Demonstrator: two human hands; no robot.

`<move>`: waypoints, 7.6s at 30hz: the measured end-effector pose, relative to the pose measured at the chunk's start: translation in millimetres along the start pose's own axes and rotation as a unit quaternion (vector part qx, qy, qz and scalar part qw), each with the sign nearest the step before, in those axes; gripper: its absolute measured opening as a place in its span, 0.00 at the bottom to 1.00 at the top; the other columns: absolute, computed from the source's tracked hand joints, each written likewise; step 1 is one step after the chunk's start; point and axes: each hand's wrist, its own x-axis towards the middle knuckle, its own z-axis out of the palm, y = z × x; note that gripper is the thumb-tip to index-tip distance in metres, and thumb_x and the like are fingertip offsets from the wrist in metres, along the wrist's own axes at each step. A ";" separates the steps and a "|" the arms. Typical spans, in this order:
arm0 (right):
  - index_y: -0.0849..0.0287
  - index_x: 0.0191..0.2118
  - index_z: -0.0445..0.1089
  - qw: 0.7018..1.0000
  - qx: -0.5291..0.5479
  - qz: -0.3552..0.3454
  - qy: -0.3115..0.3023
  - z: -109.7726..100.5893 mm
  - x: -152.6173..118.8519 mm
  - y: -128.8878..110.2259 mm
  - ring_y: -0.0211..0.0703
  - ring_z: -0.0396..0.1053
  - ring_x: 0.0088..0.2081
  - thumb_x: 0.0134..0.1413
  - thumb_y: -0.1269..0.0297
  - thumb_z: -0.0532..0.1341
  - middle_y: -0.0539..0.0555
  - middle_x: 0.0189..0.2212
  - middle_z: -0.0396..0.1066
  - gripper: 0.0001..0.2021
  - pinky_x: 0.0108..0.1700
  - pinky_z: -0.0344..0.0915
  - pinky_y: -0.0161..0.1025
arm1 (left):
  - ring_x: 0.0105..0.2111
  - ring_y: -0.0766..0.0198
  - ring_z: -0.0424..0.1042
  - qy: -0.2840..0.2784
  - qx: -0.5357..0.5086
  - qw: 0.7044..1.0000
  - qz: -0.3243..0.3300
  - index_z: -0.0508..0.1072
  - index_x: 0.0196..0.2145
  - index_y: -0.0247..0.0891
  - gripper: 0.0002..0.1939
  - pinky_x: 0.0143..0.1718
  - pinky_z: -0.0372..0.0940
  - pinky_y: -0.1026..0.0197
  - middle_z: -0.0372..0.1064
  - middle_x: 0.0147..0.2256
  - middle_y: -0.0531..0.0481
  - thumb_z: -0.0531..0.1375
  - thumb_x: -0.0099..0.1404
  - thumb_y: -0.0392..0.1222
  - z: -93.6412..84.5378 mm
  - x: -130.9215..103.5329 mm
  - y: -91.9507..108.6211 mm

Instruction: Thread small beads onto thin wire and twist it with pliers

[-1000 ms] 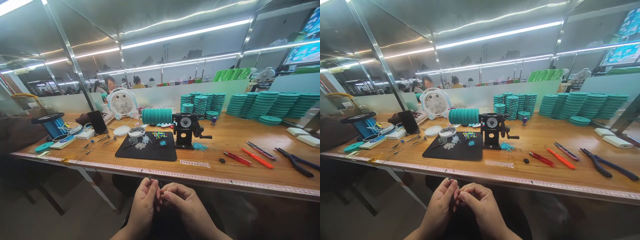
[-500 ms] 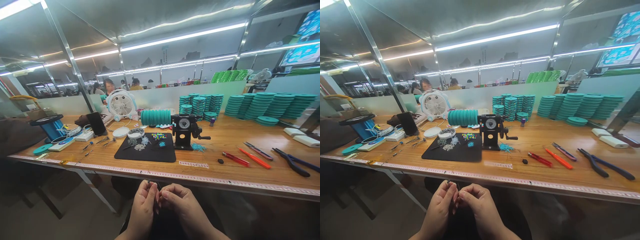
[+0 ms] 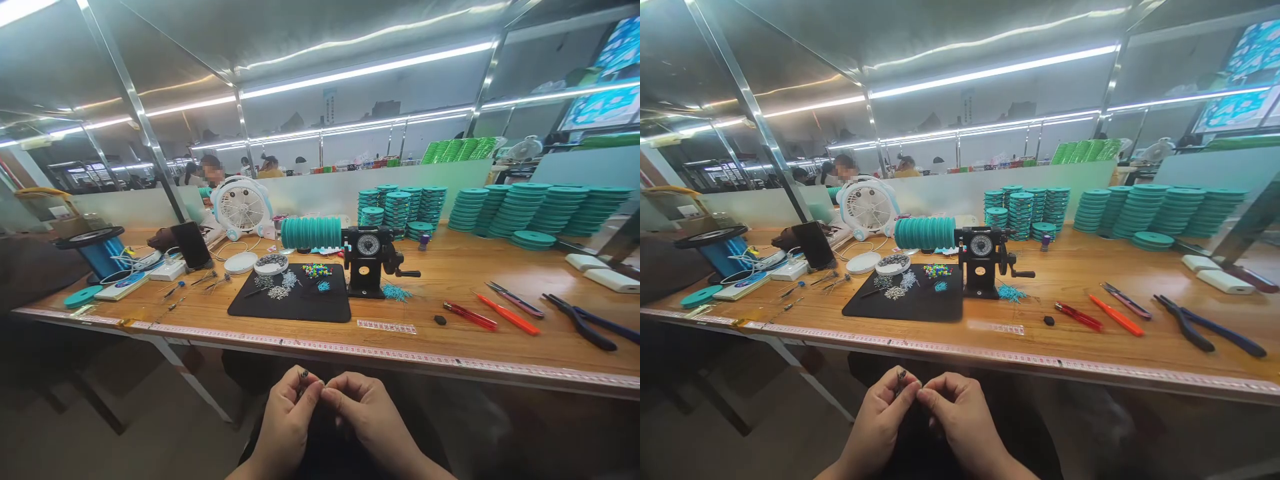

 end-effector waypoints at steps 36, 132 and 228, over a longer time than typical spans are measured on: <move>0.60 0.23 0.69 0.985 -0.133 -0.110 0.011 -5.8 1.4 5.6 0.41 0.66 0.28 0.54 0.61 0.60 0.50 0.22 0.69 0.12 0.33 0.61 0.35 | 0.17 0.73 0.55 -0.110 -0.054 0.989 -0.083 0.58 0.27 0.40 0.14 0.17 0.50 0.68 0.57 0.20 0.59 0.53 0.64 0.50 -1.2 -3.1 -17.6; 0.63 0.25 0.69 0.946 0.239 0.050 -0.211 -12.6 11.2 28.2 0.27 0.51 0.16 0.38 0.54 0.71 0.44 0.16 0.59 0.17 0.17 0.45 0.29 | 0.14 0.77 0.43 -0.069 -0.323 0.909 -0.253 0.58 0.23 0.38 0.13 0.15 0.36 0.70 0.47 0.16 0.62 0.62 0.51 0.41 -6.3 -4.5 -2.6; 0.62 0.32 0.68 0.995 0.072 -0.022 -0.067 -13.0 10.0 22.8 0.29 0.51 0.16 0.48 0.53 0.64 0.44 0.19 0.60 0.15 0.19 0.49 0.29 | 0.17 0.71 0.58 -0.083 -0.136 0.982 -0.106 0.61 0.30 0.38 0.13 0.18 0.57 0.67 0.57 0.19 0.60 0.58 0.61 0.49 -7.4 -6.8 -19.7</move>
